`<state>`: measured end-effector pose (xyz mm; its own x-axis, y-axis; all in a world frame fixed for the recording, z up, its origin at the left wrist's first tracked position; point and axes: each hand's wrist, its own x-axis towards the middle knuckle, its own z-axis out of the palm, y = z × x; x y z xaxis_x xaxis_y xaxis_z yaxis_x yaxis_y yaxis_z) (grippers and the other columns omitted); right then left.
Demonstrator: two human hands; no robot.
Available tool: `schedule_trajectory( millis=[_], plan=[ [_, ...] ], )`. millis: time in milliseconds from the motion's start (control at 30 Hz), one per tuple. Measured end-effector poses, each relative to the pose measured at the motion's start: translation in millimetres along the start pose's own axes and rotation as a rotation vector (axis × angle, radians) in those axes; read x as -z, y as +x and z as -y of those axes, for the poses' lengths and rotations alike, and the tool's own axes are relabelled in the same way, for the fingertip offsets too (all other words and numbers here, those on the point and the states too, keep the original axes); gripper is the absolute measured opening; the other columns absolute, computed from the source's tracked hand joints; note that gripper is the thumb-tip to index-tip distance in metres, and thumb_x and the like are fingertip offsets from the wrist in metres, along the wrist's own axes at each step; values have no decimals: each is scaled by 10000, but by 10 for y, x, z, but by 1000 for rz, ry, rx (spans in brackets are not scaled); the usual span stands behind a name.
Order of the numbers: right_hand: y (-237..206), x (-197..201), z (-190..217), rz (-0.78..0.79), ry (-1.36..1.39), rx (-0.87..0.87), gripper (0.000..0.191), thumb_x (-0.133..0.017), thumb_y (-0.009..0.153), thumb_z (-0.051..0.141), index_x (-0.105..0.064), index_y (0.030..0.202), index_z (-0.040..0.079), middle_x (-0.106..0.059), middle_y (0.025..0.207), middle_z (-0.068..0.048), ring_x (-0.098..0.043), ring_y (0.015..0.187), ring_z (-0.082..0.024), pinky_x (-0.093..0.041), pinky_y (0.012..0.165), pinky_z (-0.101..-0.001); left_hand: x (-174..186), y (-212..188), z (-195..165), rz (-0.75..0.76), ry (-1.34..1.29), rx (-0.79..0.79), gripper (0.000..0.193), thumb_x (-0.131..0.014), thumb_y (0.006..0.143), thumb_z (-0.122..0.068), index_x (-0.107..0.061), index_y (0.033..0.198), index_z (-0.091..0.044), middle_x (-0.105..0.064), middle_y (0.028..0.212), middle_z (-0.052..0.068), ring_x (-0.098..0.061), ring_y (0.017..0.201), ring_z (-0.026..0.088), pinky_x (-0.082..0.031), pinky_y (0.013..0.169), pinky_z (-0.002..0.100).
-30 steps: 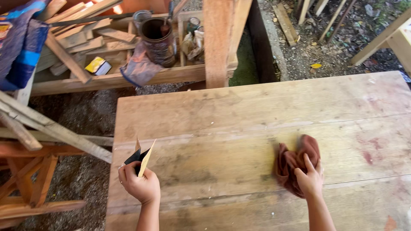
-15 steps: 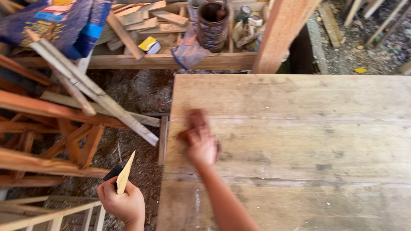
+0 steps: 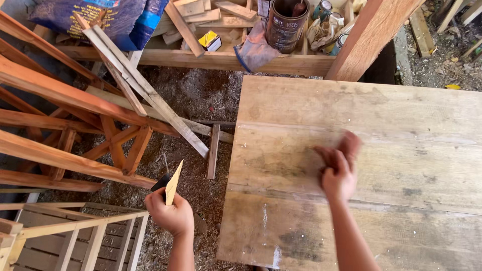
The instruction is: The person wipes the surfaces and legs of unfinished wooden furniture with a brown cloth, moving between a table top, a slatted bench, and a table leg. At the start they briefly handle pieces of sandpaper on the table before wiping.
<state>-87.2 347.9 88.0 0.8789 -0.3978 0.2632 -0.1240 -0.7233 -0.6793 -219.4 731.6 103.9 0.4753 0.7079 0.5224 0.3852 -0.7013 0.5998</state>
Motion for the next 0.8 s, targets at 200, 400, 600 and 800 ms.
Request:
schedule_trajectory(
  millis=[200,400,600,800],
  plan=[
    [-1020,-669,12,80,-151,494,589,-679,655,71,-711,1221,231,-676,1274,-74,-593,1263,-302,-594,971,-455,37,9,49,-1,-50,-40,63,-633,906,34,-608,949,-4,-594,1029,117,-629,902,269,-530,709,387],
    [-2835,-1065,1343,916,374,643,301,-693,777,43,-774,1025,193,-705,1245,-87,-615,1208,-311,-482,1036,-462,179,176,-4,-32,-57,-97,79,-645,883,34,-612,946,1,-604,987,130,-626,921,327,-529,757,439],
    [-2225,-976,1468,677,533,463,484,-555,691,-83,-767,1060,147,-767,1140,-65,-706,1103,-255,-569,995,-362,198,261,-23,-42,-72,-79,74,-652,902,42,-611,945,-2,-597,1012,142,-630,903,336,-529,746,447],
    [-855,-720,602,3,-163,320,532,-723,672,-12,-754,1190,105,-601,1352,-241,-548,1209,-442,-560,925,-502,169,96,61,40,-49,14,92,-657,874,55,-594,915,3,-583,1015,146,-639,830,290,-533,654,412]
  ],
)
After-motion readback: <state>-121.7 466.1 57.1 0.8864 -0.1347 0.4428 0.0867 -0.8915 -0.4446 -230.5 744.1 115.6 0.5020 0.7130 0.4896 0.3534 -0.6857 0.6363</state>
